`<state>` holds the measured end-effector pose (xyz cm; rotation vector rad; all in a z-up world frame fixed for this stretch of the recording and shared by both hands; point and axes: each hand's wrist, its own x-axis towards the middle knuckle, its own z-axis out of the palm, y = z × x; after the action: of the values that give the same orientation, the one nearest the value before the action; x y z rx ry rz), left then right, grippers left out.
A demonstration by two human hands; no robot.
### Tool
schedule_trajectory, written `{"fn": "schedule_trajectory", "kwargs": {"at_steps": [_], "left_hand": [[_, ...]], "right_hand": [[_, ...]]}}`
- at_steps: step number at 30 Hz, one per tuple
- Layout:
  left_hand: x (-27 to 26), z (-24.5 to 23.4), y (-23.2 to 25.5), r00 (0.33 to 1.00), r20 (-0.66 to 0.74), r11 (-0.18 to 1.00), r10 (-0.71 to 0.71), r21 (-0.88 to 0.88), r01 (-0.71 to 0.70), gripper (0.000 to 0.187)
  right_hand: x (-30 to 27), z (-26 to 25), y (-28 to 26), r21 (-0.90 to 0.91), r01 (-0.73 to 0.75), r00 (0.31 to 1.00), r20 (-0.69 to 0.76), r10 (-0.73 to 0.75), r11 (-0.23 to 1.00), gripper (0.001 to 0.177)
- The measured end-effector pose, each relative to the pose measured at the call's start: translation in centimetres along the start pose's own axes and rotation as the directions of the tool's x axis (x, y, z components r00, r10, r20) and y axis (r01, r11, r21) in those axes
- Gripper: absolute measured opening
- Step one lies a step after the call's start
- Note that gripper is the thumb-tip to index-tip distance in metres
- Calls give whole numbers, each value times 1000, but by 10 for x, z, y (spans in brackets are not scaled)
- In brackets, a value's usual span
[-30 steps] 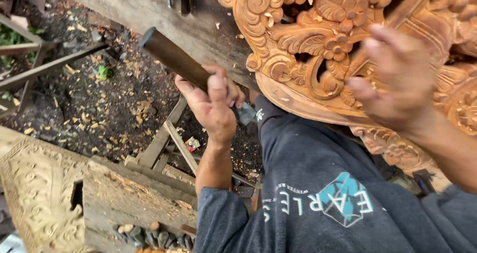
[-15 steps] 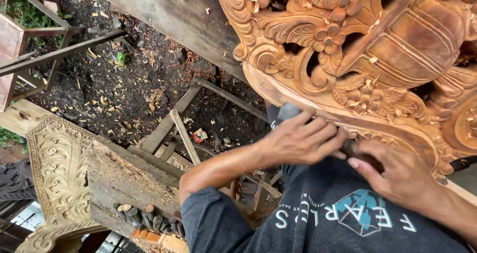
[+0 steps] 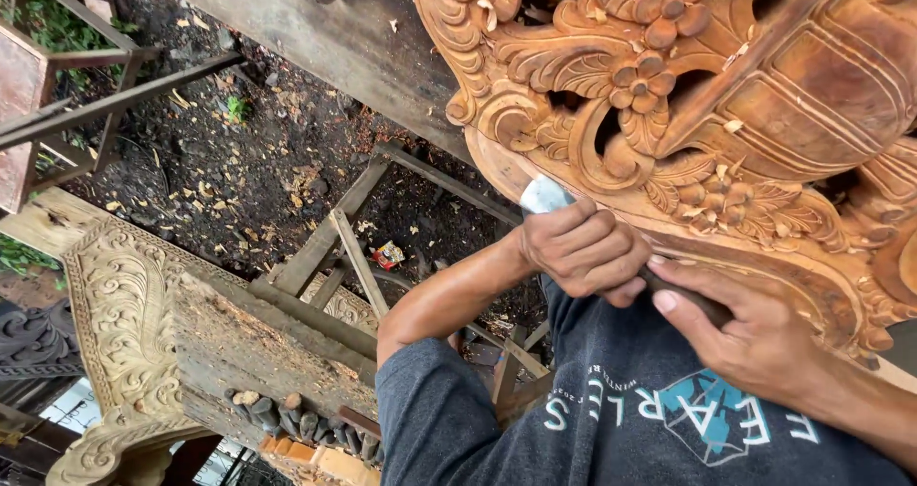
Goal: The person carves a wooden panel by striking a chisel with a hammer, then switches tools from a rack to refine the floral details. They continue shaping the wood with various chisels, occasionally brushing away shavings by hand to clear the surface.
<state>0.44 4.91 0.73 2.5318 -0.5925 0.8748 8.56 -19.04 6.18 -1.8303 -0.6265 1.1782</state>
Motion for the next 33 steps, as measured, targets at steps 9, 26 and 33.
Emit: {"fn": "schedule_trajectory", "kwargs": {"at_steps": [9, 26, 33], "left_hand": [[11, 0, 0, 1000, -10, 1000, 0, 18, 1, 34], [4, 1, 6, 993, -83, 997, -81, -13, 81, 32], [-5, -5, -2, 997, -48, 998, -60, 24, 62, 34]], "right_hand": [[5, -9, -11, -25, -163, 985, 57, 165, 986, 39], [-3, 25, -5, 122, 20, 999, -44, -15, 992, 36], [4, 46, 8, 286, 207, 978, -85, -190, 935, 33]]}}
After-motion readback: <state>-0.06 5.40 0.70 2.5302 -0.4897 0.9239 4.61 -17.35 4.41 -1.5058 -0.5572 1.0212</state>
